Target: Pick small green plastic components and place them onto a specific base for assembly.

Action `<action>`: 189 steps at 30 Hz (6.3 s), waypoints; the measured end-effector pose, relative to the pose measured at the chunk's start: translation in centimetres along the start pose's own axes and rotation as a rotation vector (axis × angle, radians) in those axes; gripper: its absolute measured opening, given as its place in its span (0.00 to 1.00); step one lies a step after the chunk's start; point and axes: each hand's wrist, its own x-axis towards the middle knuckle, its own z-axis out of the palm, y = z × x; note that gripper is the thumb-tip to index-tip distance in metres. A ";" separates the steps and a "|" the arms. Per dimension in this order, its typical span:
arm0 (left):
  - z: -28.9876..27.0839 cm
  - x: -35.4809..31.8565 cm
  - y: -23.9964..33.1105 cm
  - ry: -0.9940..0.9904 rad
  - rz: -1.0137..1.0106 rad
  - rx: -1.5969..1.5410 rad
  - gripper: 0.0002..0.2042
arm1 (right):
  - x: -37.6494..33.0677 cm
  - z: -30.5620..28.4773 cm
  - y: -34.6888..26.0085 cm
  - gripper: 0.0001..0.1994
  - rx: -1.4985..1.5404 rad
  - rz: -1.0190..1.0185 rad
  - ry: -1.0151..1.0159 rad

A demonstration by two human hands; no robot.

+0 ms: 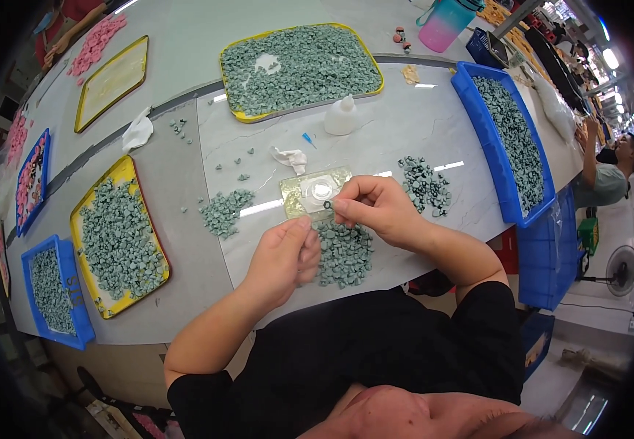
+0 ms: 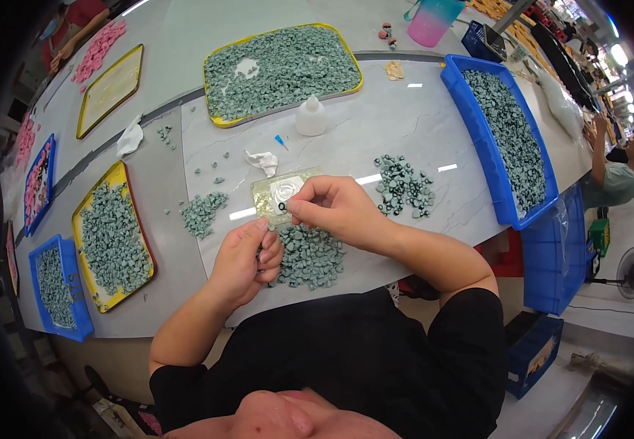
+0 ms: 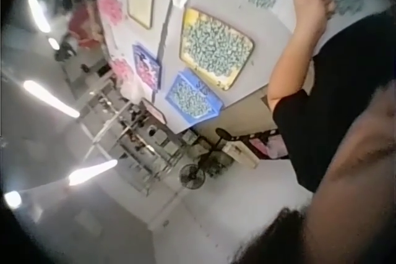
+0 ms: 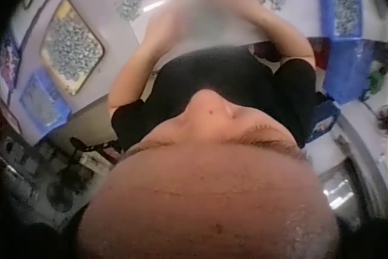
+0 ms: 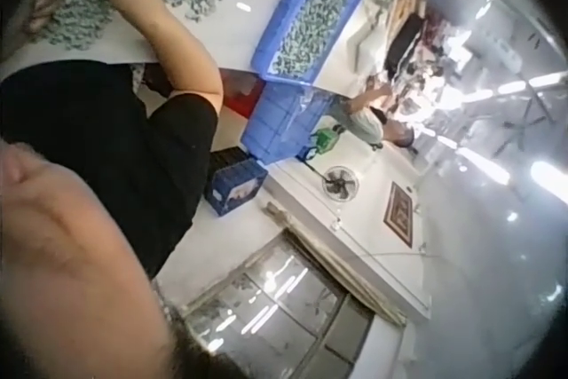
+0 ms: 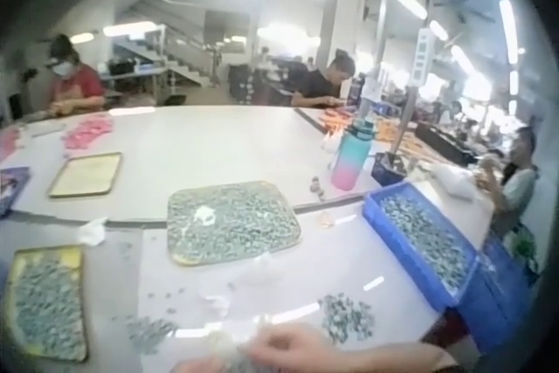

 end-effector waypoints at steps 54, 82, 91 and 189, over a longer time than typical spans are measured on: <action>0.8 -1.3 -2.2 0.186 0.467 0.302 0.15 | 0.9 2.5 2.6 0.12 -0.871 -1.229 0.038; -0.2 -1.5 -1.4 0.104 0.392 0.426 0.10 | 1.0 2.1 2.3 0.15 -0.798 -1.081 0.032; 0.6 -1.7 0.3 -0.033 0.029 -0.048 0.14 | 0.4 1.4 1.5 0.15 -0.889 -0.978 -0.026; 2.0 2.3 -1.9 0.140 0.166 -0.133 0.11 | -1.0 -5.6 1.5 0.11 -1.088 -0.858 0.122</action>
